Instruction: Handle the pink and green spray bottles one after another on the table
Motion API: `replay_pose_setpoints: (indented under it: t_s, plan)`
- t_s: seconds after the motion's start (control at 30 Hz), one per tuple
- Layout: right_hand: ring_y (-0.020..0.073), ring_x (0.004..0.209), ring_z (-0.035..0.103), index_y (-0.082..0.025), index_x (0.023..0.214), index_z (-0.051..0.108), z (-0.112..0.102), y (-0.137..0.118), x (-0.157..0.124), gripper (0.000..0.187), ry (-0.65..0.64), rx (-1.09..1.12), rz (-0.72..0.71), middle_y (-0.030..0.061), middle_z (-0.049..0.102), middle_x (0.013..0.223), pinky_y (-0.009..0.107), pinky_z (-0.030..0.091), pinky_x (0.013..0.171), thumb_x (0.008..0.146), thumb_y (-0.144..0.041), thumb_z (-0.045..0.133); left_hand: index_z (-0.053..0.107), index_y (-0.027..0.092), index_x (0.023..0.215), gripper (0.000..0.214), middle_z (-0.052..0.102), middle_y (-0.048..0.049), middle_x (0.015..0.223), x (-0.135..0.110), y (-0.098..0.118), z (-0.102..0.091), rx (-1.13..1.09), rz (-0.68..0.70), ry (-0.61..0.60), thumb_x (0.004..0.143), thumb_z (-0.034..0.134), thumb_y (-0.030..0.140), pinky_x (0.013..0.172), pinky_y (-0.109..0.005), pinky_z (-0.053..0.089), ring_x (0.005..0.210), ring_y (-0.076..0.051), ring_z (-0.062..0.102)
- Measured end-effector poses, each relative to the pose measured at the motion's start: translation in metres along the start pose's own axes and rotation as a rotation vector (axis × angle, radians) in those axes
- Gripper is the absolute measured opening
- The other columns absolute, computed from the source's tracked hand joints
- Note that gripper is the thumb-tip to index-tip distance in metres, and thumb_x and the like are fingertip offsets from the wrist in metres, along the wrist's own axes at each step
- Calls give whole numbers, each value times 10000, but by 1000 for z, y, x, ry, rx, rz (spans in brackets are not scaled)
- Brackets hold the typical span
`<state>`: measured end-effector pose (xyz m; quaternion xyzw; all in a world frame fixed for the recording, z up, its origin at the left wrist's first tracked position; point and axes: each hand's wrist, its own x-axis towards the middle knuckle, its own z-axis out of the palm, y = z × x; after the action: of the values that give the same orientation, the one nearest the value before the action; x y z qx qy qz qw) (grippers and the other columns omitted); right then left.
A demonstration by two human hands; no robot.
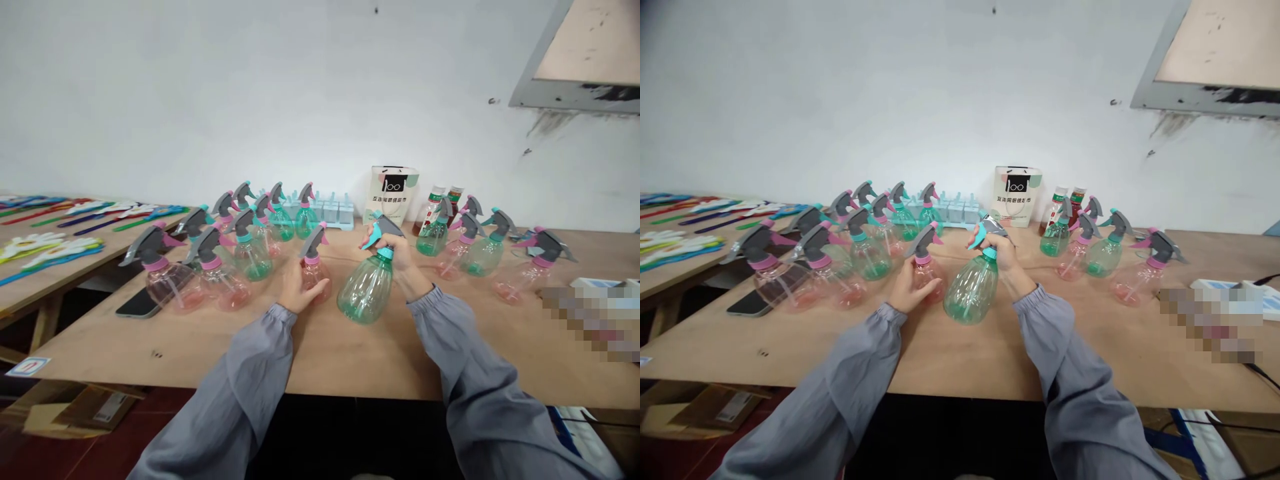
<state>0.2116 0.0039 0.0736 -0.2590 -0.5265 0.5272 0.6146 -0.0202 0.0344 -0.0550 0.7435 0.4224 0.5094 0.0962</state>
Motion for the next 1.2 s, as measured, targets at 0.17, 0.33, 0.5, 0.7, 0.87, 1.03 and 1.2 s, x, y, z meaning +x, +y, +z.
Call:
replay_pose_setpoints:
  t_s: [0.17, 0.33, 0.5, 0.7, 0.87, 1.03, 1.2]
  plan:
    - [263, 941, 680, -236, 699, 574, 4, 2, -1, 206, -19, -66, 35, 12, 698, 750, 387, 535, 830, 499, -187, 565, 468, 153, 1287, 682, 629, -163, 1233, 0, 3, -2, -2, -8, -20, 760, 730, 500, 1056, -523, 466, 1198, -344, 614]
    - [263, 878, 676, -234, 670, 574, 2, 6, 0, 191, -3, -56, -11, 12, 647, 676, 368, 525, 765, 483, -211, 543, 472, 159, 1278, 678, 631, -159, 1231, 0, 3, -1, 1, -17, -15, 750, 741, 488, 1046, -520, 474, 1194, -342, 616]
    - [254, 909, 667, -239, 683, 600, 4, 3, 0, 192, 14, -167, -59, 19, 680, 730, 343, 495, 759, 502, -224, 536, 462, 156, 1288, 673, 625, -162, 1233, 0, 2, -1, -8, -11, -21, 761, 726, 480, 1044, -521, 473, 1187, -340, 618]
    - [251, 962, 656, -254, 765, 648, 8, 2, -3, 268, -26, -221, -43, 6, 716, 802, 374, 503, 851, 523, -237, 536, 451, 157, 1288, 661, 617, -164, 1245, 1, 4, -2, -34, 0, -30, 770, 718, 469, 1045, -516, 474, 1194, -333, 614]
    - [217, 768, 640, -235, 645, 599, -3, 13, 3, 163, 24, -180, -22, -5, 641, 648, 358, 492, 802, 500, -240, 525, 446, 146, 1290, 668, 632, -166, 1223, 1, 7, -3, -26, -4, -36, 766, 718, 458, 1031, -519, 484, 1167, -332, 631]
    - [213, 751, 645, -237, 612, 591, -18, 21, 9, 108, 85, -261, -41, -9, 667, 662, 359, 508, 803, 516, -271, 556, 448, 164, 1289, 669, 638, -158, 1231, 1, 6, -3, -15, -18, -37, 762, 726, 466, 1027, -517, 485, 1176, -333, 631]
    - [226, 982, 713, -251, 871, 725, -45, 18, -4, 209, 138, -380, -78, 9, 774, 917, 405, 524, 969, 675, -316, 691, 461, 165, 1284, 672, 635, -171, 1236, 1, 4, -2, -15, -30, -31, 759, 722, 493, 1031, -536, 476, 1181, -350, 631]
